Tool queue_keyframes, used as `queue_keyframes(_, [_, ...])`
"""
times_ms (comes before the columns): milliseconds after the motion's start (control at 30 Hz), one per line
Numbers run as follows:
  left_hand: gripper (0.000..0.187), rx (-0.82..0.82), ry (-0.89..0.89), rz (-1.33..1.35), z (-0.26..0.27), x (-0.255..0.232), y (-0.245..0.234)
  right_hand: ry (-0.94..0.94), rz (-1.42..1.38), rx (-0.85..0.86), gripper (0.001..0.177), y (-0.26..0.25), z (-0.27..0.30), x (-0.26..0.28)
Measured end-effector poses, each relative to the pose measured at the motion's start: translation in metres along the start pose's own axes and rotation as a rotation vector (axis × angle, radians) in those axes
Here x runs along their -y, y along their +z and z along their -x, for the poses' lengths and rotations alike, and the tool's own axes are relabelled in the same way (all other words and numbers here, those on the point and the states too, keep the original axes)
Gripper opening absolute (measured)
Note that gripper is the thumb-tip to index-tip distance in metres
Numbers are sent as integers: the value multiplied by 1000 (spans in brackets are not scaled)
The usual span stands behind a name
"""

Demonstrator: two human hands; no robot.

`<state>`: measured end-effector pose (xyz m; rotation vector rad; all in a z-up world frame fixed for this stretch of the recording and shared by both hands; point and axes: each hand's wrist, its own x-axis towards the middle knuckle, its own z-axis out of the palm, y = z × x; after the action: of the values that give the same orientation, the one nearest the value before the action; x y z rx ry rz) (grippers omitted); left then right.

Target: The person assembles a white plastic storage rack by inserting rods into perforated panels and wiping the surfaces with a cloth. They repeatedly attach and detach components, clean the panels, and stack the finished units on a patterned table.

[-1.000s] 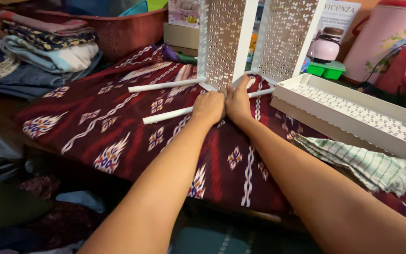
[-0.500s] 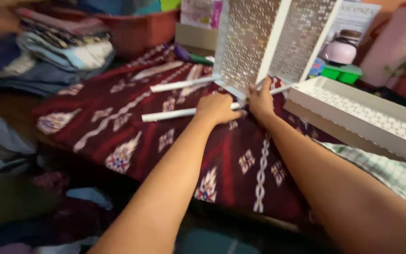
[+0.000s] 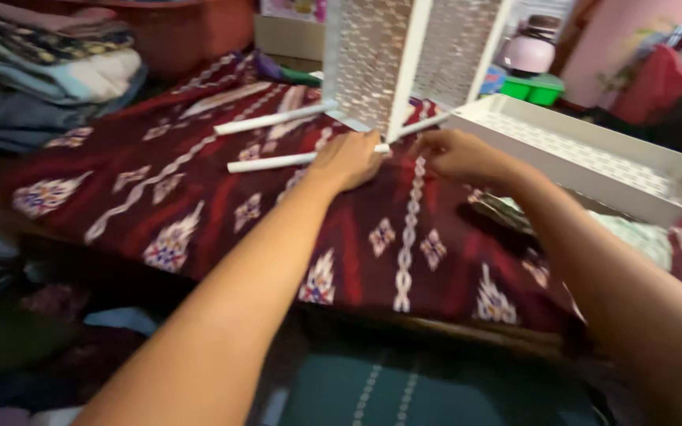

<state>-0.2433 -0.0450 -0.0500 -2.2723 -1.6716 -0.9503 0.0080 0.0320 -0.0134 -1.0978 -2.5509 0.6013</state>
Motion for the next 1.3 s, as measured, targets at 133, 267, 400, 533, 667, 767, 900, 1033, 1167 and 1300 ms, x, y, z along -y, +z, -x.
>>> queue_keyframes(133, [36, -3, 252, 165, -4, -20, -4, -128, 378, 241, 46, -52, 111, 14])
queue_keyframes(267, [44, 49, 8, 33, 10, -31, -26, -6, 400, 198, 71, -45, 189, 24])
queue_keyframes(400, [51, 141, -297, -422, 56, -18, -63, 464, 149, -138, 63, -35, 212, 34])
queue_keyframes(533, [41, 55, -242, -337, 86, -39, -79, 239, -1125, -437, 30, -38, 193, 42])
queue_keyframes(667, [36, 76, -373, 50, 96, -103, -78, 34, -1726, -305, 40, -36, 174, 64])
queue_keyframes(767, [32, -70, -230, 224, 114, -149, -70, -32, -1516, -394, 47, -13, 145, 96])
queue_keyframes(900, [32, -143, -162, 401, 126, -173, -72, -377, -1032, -767, 62, 6, 114, 99])
queue_keyframes(1033, [35, -35, -174, 428, 131, -178, -85, -249, -1321, -807, 34, -16, 74, 52])
queue_keyframes(1167, [34, 45, -274, 374, 131, -184, -84, -544, -1759, -408, 38, -22, 57, 17])
queue_keyframes(1300, [44, -37, -294, 441, 117, -181, -65, -577, -1804, -565, 58, 9, 55, 42])
